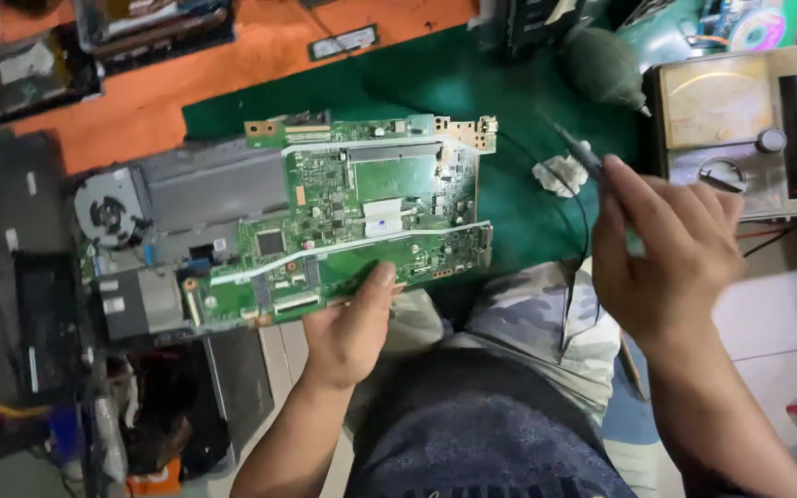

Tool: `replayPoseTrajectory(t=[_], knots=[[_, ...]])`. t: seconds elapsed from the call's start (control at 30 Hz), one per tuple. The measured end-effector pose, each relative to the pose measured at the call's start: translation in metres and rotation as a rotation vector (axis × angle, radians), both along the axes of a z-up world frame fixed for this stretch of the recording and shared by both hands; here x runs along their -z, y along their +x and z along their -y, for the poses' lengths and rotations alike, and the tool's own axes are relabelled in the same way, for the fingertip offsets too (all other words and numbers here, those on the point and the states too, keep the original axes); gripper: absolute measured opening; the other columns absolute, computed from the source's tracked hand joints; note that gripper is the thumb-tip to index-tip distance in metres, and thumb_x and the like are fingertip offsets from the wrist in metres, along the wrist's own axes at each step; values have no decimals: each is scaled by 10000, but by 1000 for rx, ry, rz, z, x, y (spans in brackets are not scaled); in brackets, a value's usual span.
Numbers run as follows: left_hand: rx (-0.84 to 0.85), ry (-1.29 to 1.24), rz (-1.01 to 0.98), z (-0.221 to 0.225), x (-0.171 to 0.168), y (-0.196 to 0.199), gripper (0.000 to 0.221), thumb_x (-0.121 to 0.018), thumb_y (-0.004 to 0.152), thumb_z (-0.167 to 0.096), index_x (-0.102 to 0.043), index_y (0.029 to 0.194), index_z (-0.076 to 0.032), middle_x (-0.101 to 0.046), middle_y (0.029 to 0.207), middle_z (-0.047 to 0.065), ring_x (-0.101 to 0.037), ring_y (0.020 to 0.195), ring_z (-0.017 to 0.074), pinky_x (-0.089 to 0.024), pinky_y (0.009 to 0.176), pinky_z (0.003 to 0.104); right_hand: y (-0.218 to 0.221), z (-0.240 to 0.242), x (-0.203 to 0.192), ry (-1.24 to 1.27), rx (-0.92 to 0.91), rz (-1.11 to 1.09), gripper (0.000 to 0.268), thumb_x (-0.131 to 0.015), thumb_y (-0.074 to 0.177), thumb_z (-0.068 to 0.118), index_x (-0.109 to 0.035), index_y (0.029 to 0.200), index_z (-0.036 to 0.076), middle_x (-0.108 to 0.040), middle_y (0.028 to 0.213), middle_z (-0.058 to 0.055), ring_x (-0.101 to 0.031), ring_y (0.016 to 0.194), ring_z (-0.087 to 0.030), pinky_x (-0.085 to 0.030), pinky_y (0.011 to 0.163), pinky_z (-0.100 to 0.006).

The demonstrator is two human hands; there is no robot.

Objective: Installing a motherboard into a laptop chassis and connecting internal ribbon cables

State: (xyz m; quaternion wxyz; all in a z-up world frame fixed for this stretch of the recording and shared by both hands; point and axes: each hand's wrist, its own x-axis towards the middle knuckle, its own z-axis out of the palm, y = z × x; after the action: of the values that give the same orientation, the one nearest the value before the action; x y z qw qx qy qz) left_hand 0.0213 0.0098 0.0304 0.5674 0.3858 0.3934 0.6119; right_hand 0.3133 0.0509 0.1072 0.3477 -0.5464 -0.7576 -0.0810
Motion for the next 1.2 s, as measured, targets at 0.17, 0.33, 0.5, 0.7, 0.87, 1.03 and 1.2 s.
replayPoseTrajectory(t=[0.17,0.33,0.5,0.7,0.87,1.03,1.2], knots=[[-83,16,412,27,17,14,415,-606,1007,137,-633,1371,-60,-695,1338,88,-647,1160,170,-529,1016,412,13,-26,46,16,31,253,390,-746,1008,8,-830,1371,124,-823,1146,-50,-641,995,-301,-288,961,-446],[-60,415,-733,81,107,15,602,-790,972,-111,-519,1504,-187,-743,1136,161,-756,1026,231,-697,935,429,2,-25,38,106,-136,115,366,-706,1055,-197,-760,1415,-156,-685,1359,-371,-668,1167,-524,-532,991,-568],[164,-378,425,69,34,45,350,-701,975,-219,-515,680,-191,-441,684,-64,-498,687,99,-473,699,328,-2,44,61,-264,-227,-672,558,-497,1167,179,-437,1569,-203,-562,1244,-252,-551,1068,-284,-454,998,-346],[173,-467,507,76,75,58,55,-763,952,-208,-714,947,-184,-594,879,-97,-576,886,66,-448,755,319,11,99,110,-703,332,244,247,-486,939,-74,-650,997,101,-655,937,-115,-659,782,-359,-507,617,-456],[299,-455,194,63,11,34,503,-657,961,-367,-372,557,-271,-259,571,-97,-275,537,81,-275,615,338,27,102,90,-578,-54,-430,630,-262,1240,302,-588,1405,-211,-632,1288,-390,-616,1192,-472,-494,977,-524],[274,-543,67,68,29,25,652,-689,907,-461,-213,532,-219,-188,495,-52,-216,496,128,-285,628,423,49,102,80,-550,350,121,238,-725,1282,288,-843,1348,92,-777,1167,-65,-722,1067,-230,-531,934,-358],[334,319,-635,84,148,14,708,-587,1074,-147,-248,1654,-371,-546,837,59,-511,775,198,-365,794,384,-56,73,26,-808,-120,-938,503,-559,1073,246,-495,1500,-11,-608,1093,-93,-517,872,-124,-399,829,-241]])
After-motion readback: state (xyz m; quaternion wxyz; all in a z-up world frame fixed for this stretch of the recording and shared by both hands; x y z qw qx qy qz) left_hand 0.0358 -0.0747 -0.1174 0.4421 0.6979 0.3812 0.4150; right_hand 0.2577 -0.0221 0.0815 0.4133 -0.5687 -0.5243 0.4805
